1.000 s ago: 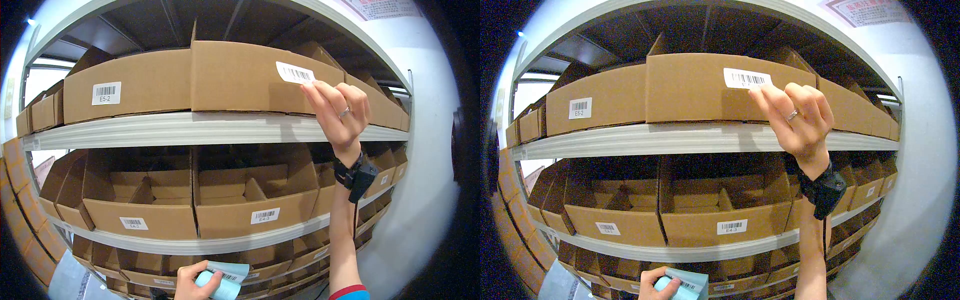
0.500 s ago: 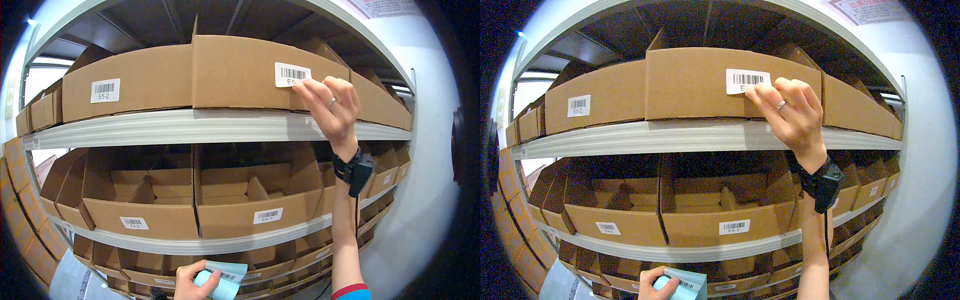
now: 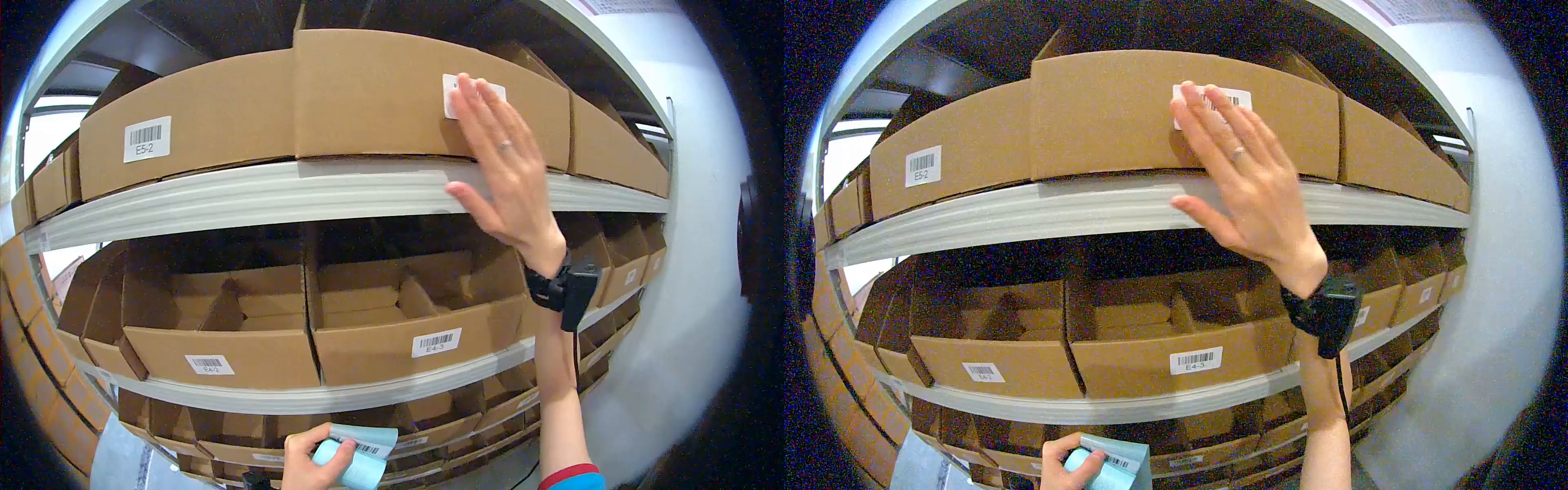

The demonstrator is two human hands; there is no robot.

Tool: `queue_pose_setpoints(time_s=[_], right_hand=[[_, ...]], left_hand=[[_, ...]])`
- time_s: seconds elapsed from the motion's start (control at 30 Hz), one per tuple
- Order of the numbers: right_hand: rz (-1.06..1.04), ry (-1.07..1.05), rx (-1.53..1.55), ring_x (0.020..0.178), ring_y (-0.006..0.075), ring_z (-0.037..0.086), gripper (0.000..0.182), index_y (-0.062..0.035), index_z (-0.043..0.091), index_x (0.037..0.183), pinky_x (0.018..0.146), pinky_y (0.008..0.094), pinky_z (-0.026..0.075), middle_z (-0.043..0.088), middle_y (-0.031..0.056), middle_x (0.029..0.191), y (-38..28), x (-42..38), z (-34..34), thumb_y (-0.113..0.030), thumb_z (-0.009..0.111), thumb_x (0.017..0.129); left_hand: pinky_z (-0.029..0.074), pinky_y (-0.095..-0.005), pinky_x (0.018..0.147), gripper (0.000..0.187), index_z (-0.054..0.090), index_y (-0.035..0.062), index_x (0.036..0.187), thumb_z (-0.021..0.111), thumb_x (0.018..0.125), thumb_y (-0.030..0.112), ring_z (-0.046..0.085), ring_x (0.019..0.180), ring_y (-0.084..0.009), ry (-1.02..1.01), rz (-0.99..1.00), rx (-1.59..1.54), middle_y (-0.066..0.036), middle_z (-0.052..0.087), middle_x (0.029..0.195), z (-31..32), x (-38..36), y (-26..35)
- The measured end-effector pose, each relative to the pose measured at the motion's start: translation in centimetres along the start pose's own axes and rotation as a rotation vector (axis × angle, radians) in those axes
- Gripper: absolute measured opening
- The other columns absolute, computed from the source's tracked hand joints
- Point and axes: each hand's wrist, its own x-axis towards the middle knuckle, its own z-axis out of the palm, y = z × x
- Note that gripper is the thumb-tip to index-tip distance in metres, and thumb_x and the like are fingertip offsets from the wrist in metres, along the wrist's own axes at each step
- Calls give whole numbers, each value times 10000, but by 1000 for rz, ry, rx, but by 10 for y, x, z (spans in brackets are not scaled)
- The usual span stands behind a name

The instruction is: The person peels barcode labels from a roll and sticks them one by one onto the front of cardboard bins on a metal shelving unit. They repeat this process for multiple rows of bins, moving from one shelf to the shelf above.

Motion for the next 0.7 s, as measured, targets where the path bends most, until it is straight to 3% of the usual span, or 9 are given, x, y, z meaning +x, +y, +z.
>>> queue_pose_setpoints(time_s=[0.23,0.27,0.37,0.4,0.5,0.53,0.63,0.67,0.7], right_hand=[[347,-59,-182,1403,294,225,699,-82,266,1464,1143,447,138,282,92,1510,17,-52,-9,-494,415,919],[379,-44,-267,1387,286,265,635,-69,349,1427,1121,450,186,363,94,1470,15,-60,-16,-439,456,922],[388,142,-154,1193,306,501,442,-45,603,1174,1009,448,328,618,128,1192,-18,-73,-45,-384,529,900],[348,86,57,994,298,567,350,-57,635,963,878,426,390,651,109,990,-38,-84,-55,-390,573,872],[341,-471,491,525,258,592,479,-98,565,532,534,356,446,607,71,560,-106,-102,-90,-484,633,807],[384,-624,626,518,268,598,501,-84,597,554,507,362,451,605,106,562,-122,-117,-93,-516,620,807],[590,-1185,906,560,320,626,528,-59,693,700,552,400,497,601,179,564,-130,-151,-105,-553,569,838],[677,-1133,1064,637,360,633,489,-71,716,810,600,425,510,624,211,646,-126,-166,-107,-530,554,860],[861,-984,1220,659,288,662,483,-29,698,811,609,380,510,660,173,693,-128,-184,-110,-475,536,898]], left_hand=[[445,-244,637,107,613,-44,846,638,819,56,537,696,-78,-49,20,53,-27,621,729,4,4,-11],[445,-245,635,107,612,-43,845,639,819,57,537,694,-78,-53,22,59,-27,620,726,5,4,-13],[445,-248,635,105,610,-40,846,641,819,57,536,693,-80,-51,43,61,-27,618,725,15,8,-19],[446,-249,639,104,612,-39,849,641,819,56,536,696,-81,-44,61,54,-26,618,728,20,8,-20],[449,-259,624,130,620,-42,854,644,828,83,546,674,-95,-13,49,122,-42,625,713,37,13,-31],[455,-265,585,161,645,-27,830,657,796,130,549,620,-92,-74,-19,59,-71,629,669,41,20,-30],[446,-257,588,151,641,-34,837,645,806,114,536,636,-79,67,179,142,-57,621,675,77,22,-14],[448,-258,591,154,641,-35,845,648,806,114,538,638,-81,31,162,120,-59,620,676,89,24,-11],[450,-259,593,157,641,-36,852,651,807,114,539,641,-82,-1,145,100,-62,619,677,100,25,-8]])
